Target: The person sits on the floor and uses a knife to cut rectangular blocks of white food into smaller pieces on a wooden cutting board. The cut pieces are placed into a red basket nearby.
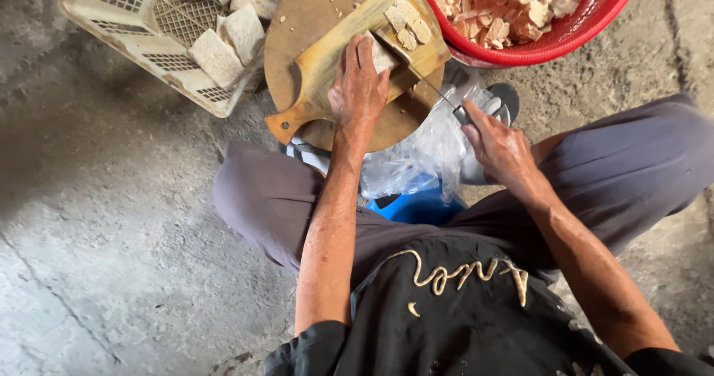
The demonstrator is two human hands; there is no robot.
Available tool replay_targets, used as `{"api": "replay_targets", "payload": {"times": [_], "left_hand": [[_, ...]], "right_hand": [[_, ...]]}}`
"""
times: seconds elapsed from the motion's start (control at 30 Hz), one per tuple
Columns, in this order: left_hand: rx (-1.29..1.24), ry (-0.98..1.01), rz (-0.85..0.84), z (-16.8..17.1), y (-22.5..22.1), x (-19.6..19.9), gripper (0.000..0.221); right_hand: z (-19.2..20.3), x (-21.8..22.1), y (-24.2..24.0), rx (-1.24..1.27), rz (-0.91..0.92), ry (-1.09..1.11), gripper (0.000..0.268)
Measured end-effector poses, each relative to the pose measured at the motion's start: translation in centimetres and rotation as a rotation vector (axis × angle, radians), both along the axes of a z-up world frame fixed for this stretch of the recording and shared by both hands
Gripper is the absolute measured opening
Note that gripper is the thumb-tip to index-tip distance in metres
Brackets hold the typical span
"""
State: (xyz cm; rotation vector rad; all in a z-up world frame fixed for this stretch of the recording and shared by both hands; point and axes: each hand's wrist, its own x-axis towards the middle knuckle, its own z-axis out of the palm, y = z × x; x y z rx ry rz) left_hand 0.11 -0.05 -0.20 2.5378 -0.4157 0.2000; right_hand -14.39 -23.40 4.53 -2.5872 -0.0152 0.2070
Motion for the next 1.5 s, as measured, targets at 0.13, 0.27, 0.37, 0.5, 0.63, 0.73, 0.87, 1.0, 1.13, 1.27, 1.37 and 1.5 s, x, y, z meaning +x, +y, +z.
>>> {"api": "replay_targets", "payload": {"times": [0.13,0.27,0.37,0.5,0.63,0.73,0.87,1.0,1.13,1.27,1.37,1.5], "left_hand": [[0.014,0.020,0.012,0.1,0.0,-0.3,0.070],[0.074,0.013,0.043,0.3,0.0,-0.3,0.069],[0.060,0.034,0.032,-0.2,0.1,-0.4,0.072],[0.040,0.028,0.029,-0.8,0.0,-0.1,0.069],[0.027,0.026,0.036,-0.9,0.1,-0.3,0.068],[0.011,0.005,0.023,-0.9,0.2,-0.2,0.069],[0.021,-0.010,-0.003,-1.1,0.3,-0.3,0.071],[0.037,-0.006,0.036,-0.9,0.2,-0.4,0.070],[0.050,0.048,0.030,-1.6,0.0,-0.3,0.068],[0.069,0.015,0.025,-2.6,0.2,0.1,0.069],[0.050,0.046,0.017,-2.8,0.3,-0.3,0.067],[0.011,0.023,0.034,-2.0,0.1,-0.5,0.070]], "right_hand": [[0.0,-0.7,-0.4,0.001,-0.045,0.032,0.048],[1.4,-0.4,0.1,-0.028,0.021,0.088,0.050],[1.5,0.9,1.8,-0.095,0.005,0.139,0.049],[0.2,3.9,3.5,-0.128,0.018,0.112,0.049],[0.0,2.9,2.5,-0.063,0.016,0.106,0.049],[0.3,0.7,0.8,-0.013,0.006,0.051,0.048],[0.4,-1.4,-0.1,0.062,-0.046,0.045,0.044],[1.6,-1.2,0.1,-0.007,0.007,0.076,0.045],[1.2,1.1,2.0,-0.121,0.001,0.183,0.048],[-0.3,4.2,3.9,-0.014,0.000,0.084,0.046],[-0.6,4.0,3.5,0.011,0.019,0.027,0.047],[-0.2,1.5,1.6,0.070,0.006,0.037,0.047]]}}
